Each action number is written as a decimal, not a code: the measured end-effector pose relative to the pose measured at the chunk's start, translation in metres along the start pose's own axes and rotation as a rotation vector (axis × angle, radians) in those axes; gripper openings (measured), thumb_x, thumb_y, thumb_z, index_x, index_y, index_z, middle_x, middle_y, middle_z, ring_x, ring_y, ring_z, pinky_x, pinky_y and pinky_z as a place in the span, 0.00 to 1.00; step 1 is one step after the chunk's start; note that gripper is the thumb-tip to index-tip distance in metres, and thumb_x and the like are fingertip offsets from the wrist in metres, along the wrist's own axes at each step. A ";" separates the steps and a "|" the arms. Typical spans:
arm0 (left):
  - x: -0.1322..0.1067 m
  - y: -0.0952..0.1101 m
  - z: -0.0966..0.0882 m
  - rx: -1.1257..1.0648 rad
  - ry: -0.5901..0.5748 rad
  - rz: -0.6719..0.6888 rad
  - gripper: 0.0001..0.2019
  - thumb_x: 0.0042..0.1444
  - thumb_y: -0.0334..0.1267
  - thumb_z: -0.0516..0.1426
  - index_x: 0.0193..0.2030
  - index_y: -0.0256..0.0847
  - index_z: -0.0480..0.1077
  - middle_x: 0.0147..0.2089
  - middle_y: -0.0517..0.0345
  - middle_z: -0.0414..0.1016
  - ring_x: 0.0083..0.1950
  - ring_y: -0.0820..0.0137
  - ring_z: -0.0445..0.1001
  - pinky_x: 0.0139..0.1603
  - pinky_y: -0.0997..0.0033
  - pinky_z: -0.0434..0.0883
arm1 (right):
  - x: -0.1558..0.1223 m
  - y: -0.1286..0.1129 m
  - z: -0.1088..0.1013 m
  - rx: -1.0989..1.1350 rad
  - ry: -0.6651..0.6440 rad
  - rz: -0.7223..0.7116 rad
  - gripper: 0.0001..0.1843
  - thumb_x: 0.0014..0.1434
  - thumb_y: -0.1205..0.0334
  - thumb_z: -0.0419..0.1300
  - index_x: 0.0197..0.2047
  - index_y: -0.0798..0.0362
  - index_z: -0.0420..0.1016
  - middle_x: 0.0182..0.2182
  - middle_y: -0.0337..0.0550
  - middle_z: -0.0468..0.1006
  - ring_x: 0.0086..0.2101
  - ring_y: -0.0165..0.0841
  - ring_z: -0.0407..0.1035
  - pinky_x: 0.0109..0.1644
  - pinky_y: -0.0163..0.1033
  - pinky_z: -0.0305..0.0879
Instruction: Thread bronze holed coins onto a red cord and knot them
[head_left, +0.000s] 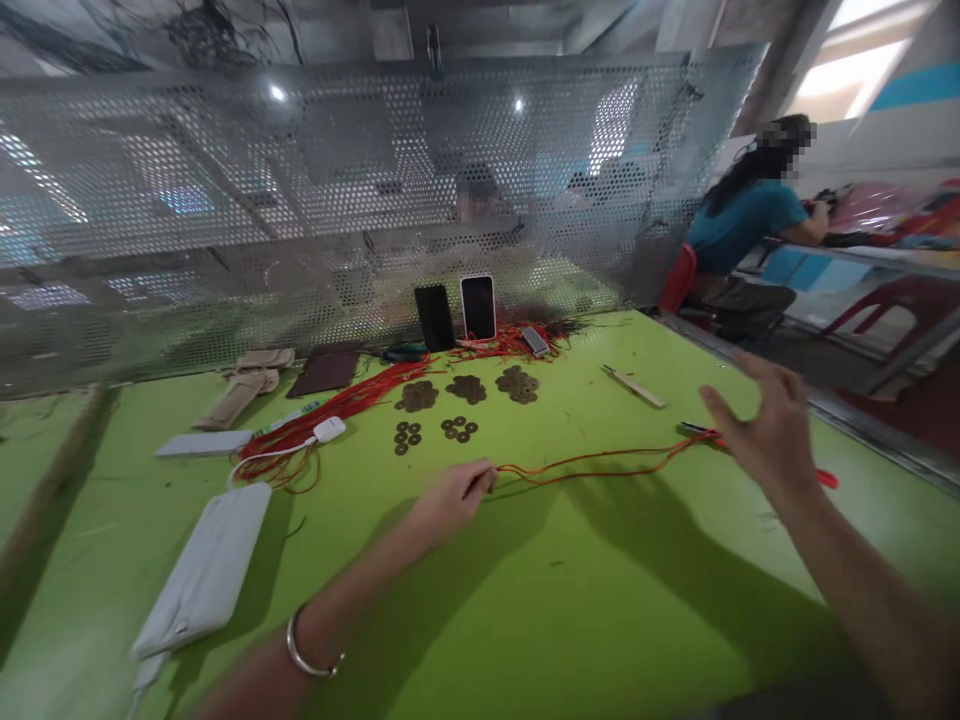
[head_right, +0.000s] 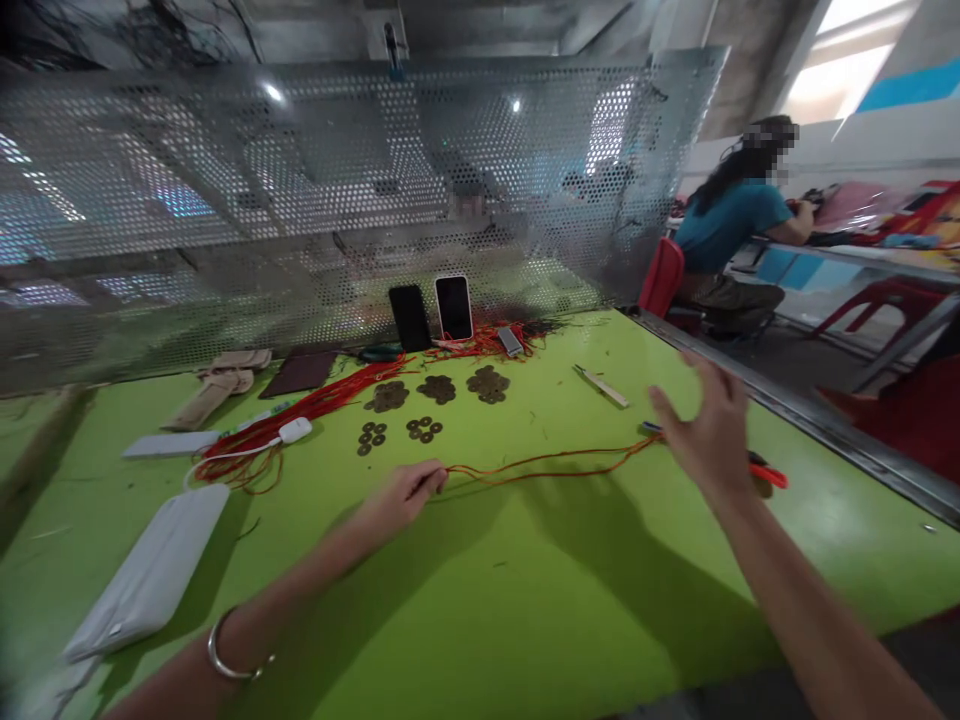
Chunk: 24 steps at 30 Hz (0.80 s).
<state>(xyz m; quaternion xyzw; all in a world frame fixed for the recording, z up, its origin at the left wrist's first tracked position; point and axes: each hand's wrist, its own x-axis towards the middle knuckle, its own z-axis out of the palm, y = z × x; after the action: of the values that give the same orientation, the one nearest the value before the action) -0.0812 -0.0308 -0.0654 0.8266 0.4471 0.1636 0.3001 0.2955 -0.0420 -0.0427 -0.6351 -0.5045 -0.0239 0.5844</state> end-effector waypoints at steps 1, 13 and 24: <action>0.000 0.005 0.002 0.011 -0.001 0.012 0.16 0.64 0.42 0.43 0.28 0.39 0.62 0.22 0.62 0.63 0.22 0.75 0.58 0.25 0.75 0.56 | -0.010 -0.023 0.009 -0.032 -0.186 -0.163 0.25 0.55 0.54 0.60 0.55 0.51 0.67 0.52 0.53 0.69 0.55 0.43 0.60 0.61 0.50 0.52; -0.016 0.008 0.009 0.191 0.028 0.037 0.12 0.60 0.31 0.44 0.36 0.38 0.68 0.33 0.54 0.75 0.33 0.69 0.71 0.35 0.69 0.67 | -0.115 -0.126 0.104 0.020 -1.262 -0.258 0.20 0.68 0.53 0.40 0.47 0.55 0.67 0.39 0.50 0.78 0.38 0.38 0.73 0.41 0.42 0.65; 0.015 -0.033 -0.044 0.343 0.217 0.011 0.13 0.61 0.41 0.48 0.36 0.39 0.72 0.34 0.54 0.74 0.34 0.70 0.70 0.37 0.71 0.67 | -0.109 -0.116 0.097 -0.227 -1.189 -0.255 0.19 0.68 0.60 0.39 0.36 0.56 0.67 0.21 0.41 0.72 0.17 0.28 0.63 0.21 0.33 0.51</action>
<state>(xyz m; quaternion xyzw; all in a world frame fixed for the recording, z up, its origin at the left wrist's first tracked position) -0.1178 0.0110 -0.0523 0.8456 0.4935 0.1748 0.1038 0.1104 -0.0569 -0.0580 -0.5327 -0.8101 0.2111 0.1243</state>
